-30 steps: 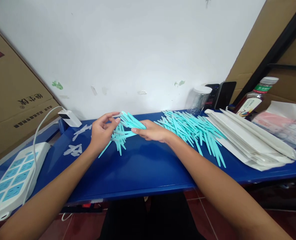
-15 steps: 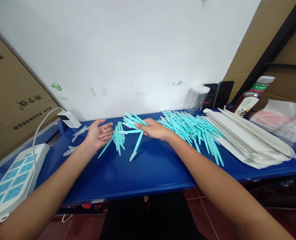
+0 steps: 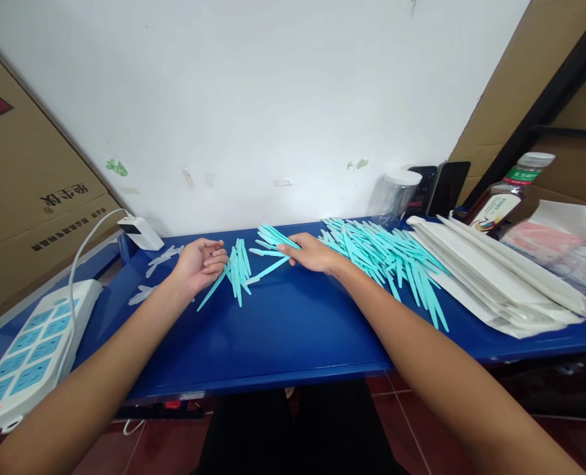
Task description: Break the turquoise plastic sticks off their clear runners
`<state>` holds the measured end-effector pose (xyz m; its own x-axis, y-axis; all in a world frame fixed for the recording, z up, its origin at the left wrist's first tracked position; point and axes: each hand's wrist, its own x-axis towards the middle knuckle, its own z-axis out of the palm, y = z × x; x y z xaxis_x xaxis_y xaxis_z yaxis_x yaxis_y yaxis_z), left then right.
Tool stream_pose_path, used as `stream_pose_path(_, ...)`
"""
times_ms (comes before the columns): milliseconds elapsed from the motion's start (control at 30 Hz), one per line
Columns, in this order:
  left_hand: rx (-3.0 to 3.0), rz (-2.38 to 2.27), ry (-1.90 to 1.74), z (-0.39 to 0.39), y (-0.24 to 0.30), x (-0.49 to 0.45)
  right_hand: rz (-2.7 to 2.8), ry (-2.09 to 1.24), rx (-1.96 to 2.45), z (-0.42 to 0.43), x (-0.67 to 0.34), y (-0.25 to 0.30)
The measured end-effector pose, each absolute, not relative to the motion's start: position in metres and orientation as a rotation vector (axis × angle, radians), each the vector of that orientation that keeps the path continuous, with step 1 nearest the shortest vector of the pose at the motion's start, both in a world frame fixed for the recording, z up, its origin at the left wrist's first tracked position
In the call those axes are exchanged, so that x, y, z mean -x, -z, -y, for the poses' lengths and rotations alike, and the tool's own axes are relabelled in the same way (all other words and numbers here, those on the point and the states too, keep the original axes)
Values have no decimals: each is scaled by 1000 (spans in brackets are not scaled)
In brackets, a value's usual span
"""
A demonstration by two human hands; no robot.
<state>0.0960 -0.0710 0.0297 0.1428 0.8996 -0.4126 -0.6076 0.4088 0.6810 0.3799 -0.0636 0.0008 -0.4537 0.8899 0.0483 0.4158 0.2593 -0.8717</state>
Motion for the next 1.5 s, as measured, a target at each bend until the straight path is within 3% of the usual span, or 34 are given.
stream_pose_path(367, -1218, -1139, -1132, 78, -19, -109, 1531, -1179, 1052, 56, -388, -11)
stream_pose_path(533, -1699, -1026, -1011, 98, -12, -133, 1384, -1226, 933, 74, -356, -8)
stream_pose_path(1100, -1411, -934, -1147, 107, 1, -152, 1673, -1230, 911, 109, -315, 7)
stream_pose_path(1500, -1464, -971, -1096, 104, 11, -150, 1706, -913, 1006, 103, -316, 16)
